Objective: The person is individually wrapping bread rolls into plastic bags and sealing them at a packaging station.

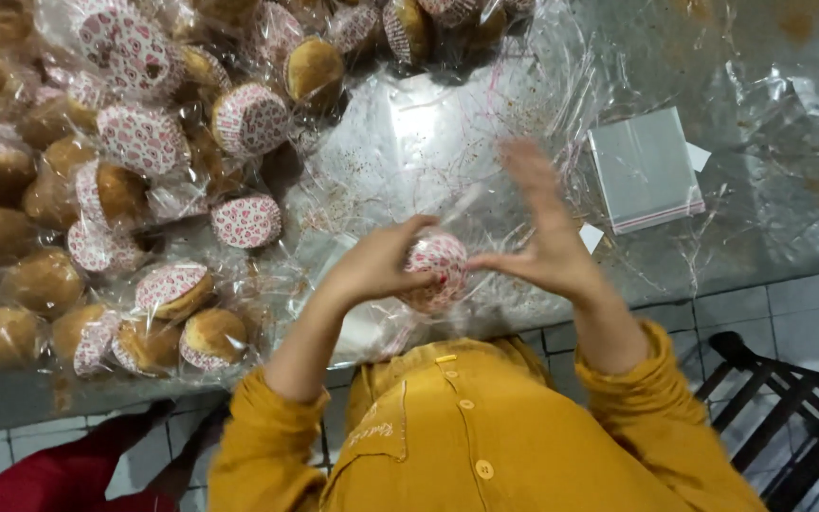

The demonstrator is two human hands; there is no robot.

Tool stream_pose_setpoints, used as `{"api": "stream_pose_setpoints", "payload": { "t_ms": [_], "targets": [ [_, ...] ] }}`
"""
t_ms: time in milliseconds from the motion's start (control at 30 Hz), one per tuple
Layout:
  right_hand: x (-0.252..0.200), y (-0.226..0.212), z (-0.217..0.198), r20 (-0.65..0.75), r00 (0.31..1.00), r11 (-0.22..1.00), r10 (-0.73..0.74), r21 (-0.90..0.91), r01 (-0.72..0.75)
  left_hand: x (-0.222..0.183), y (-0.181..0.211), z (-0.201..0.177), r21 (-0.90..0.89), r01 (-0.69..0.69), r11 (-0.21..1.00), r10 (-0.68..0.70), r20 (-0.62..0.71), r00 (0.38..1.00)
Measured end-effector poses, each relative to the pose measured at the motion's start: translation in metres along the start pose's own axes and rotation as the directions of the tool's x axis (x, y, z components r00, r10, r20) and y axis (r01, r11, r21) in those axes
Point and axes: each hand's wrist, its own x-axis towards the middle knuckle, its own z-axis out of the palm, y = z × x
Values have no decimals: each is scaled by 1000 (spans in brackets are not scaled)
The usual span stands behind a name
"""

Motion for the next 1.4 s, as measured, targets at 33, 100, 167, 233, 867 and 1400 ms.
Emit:
{"api": "stream_pose_setpoints", "payload": {
  "t_ms": [33, 100, 167, 233, 867, 1400],
  "targets": [
    [3, -5, 0, 248, 968, 989, -43, -130, 77, 5, 6, -1, 182, -83, 980, 74, 61, 995],
    [11, -16, 2, 481, 875, 955, -52, -232, 185, 7, 26, -9, 355, -173, 919, 134, 133, 982],
    [24, -26, 6, 611, 774, 985, 167, -142, -100, 6, 54, -24, 505, -307, 807, 279, 132, 951],
    [9, -10, 5, 518, 838, 981, 171, -10, -195, -23, 77, -40, 486, -283, 826, 414, -185, 891],
    [-48, 22, 9, 237, 963, 813, 127, 532, -239, -72, -59, -35, -276, -105, 955, 3, -346, 938],
    [-55, -2, 15, 277, 934, 908, -227, 406, 100, 13, 49, 7, 712, -507, 486, 874, -378, 306]
  ]
}}
